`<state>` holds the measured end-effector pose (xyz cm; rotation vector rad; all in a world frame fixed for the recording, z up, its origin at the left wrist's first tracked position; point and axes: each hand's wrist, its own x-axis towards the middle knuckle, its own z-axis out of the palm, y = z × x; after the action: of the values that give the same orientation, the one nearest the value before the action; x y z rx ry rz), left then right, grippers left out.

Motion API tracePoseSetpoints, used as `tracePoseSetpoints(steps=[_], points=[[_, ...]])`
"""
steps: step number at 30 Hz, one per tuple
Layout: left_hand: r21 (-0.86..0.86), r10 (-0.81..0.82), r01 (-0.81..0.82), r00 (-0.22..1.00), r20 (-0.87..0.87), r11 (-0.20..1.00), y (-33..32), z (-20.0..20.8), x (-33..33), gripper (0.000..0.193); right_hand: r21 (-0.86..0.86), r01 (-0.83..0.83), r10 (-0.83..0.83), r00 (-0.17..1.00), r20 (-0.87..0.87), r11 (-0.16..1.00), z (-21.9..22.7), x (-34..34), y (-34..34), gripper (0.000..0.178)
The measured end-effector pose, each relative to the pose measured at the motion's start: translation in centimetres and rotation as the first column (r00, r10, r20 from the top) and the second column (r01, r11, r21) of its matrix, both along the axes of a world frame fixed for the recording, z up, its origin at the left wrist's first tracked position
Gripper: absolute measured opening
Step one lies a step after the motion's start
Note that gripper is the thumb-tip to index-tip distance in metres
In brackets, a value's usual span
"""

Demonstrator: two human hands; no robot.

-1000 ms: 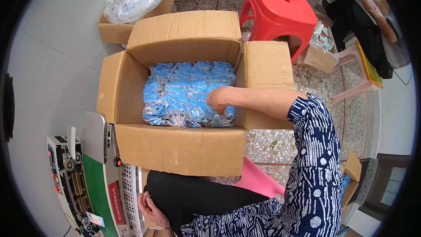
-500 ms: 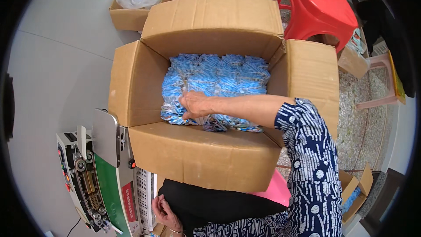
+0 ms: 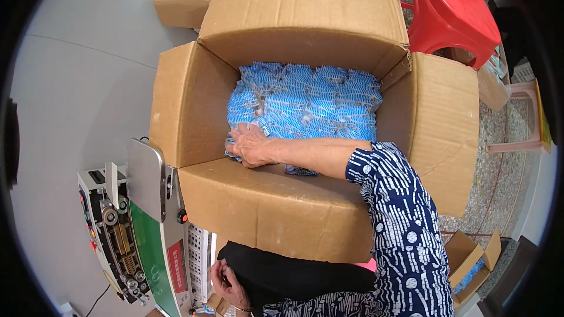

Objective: Packaging small items into plastic bags and sealing them with a machine.

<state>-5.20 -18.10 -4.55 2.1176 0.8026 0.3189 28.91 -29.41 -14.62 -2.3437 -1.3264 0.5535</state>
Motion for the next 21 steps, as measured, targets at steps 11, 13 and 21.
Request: tracePoseSetpoints(steps=[11,13,21], points=[[-0.003,-0.035,0.035,0.998,-0.042,0.999,0.0,0.6,0.0,0.03,-0.078,-0.118,0.123,0.99,0.064,0.99,-1.3,0.0,1.6,0.051],[0.015,-0.058,0.059,0.997,-0.048,0.998,0.2,0.4,0.0,0.029,-0.091,-0.086,0.089,0.996,0.027,0.992,-1.4,0.0,2.0,0.04],[0.052,-0.108,0.111,0.993,-0.048,0.993,0.5,-0.2,-0.1,0.029,-0.026,0.017,-0.016,0.998,0.064,1.0,-2.5,-0.7,3.0,0.027]])
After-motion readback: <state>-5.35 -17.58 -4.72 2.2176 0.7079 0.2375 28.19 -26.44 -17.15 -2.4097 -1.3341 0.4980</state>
